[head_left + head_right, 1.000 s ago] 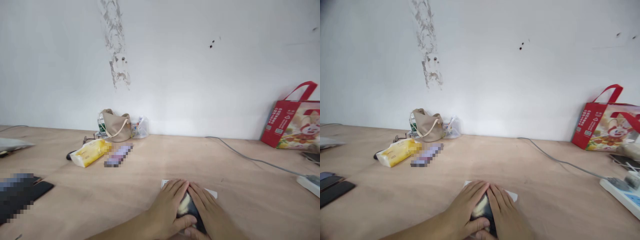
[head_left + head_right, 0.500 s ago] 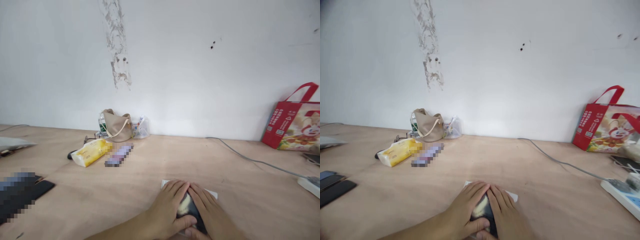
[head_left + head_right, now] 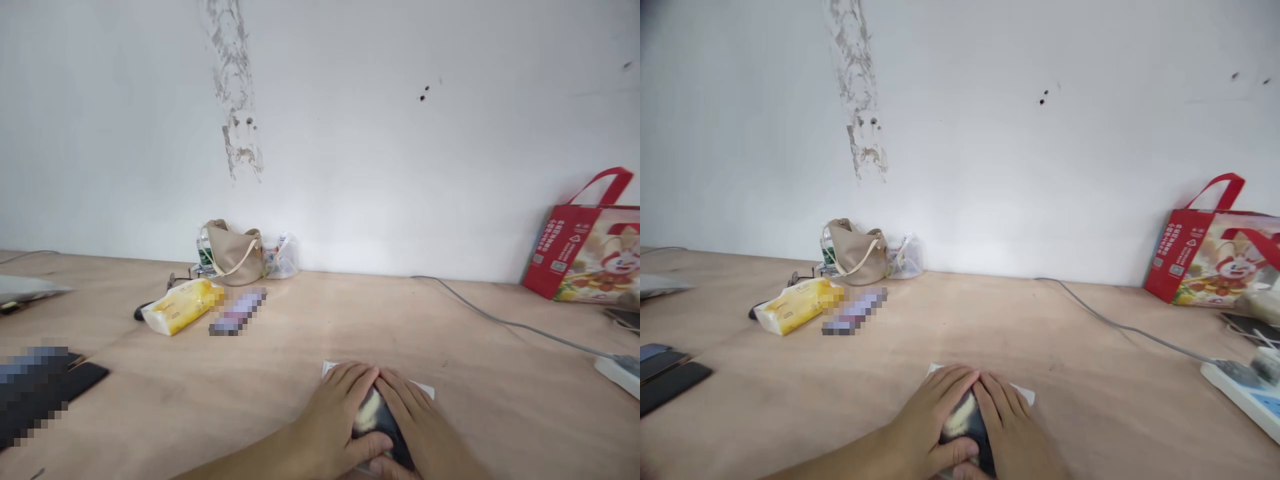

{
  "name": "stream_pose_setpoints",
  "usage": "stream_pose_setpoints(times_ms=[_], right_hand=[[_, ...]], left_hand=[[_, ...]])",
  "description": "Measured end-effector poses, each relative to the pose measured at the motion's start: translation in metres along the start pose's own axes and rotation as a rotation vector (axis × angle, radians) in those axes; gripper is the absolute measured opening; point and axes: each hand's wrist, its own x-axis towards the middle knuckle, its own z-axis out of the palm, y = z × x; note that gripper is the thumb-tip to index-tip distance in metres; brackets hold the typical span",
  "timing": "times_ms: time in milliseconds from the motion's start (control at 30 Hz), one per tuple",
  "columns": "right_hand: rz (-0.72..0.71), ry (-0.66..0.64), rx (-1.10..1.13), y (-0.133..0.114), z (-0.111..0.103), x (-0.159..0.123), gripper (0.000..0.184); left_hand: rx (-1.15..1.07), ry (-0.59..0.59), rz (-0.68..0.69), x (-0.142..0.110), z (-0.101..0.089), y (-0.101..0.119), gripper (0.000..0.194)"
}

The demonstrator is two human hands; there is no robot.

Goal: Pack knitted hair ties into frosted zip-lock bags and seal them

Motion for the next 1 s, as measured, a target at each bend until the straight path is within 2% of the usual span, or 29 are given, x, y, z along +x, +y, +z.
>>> stream_pose_setpoints(times_ms=[333,567,833,1000], right_hand=[[-0.072,0.119,-0.005,0.008,0.005,-0.001,0.075],[-0.045,0.045,-0.02,0.009,0.006,0.002,0.074],[-0.062,0.086,0.004,0.01,0.005,0.003,0.073],[-0.046,0.066,-0.036,0.006,0.001,0.005,0.073]], left_hand=[[-0.002,-0.001,0.001,0.001,0.002,-0.002,0.072],[0.024,0.045,0.03,0.0,0.015,-0.016,0.076],[0.03,0.057,0.04,0.0,0.022,-0.025,0.078],[0.038,0.066,0.047,0.0,0.025,-0.027,0.078]])
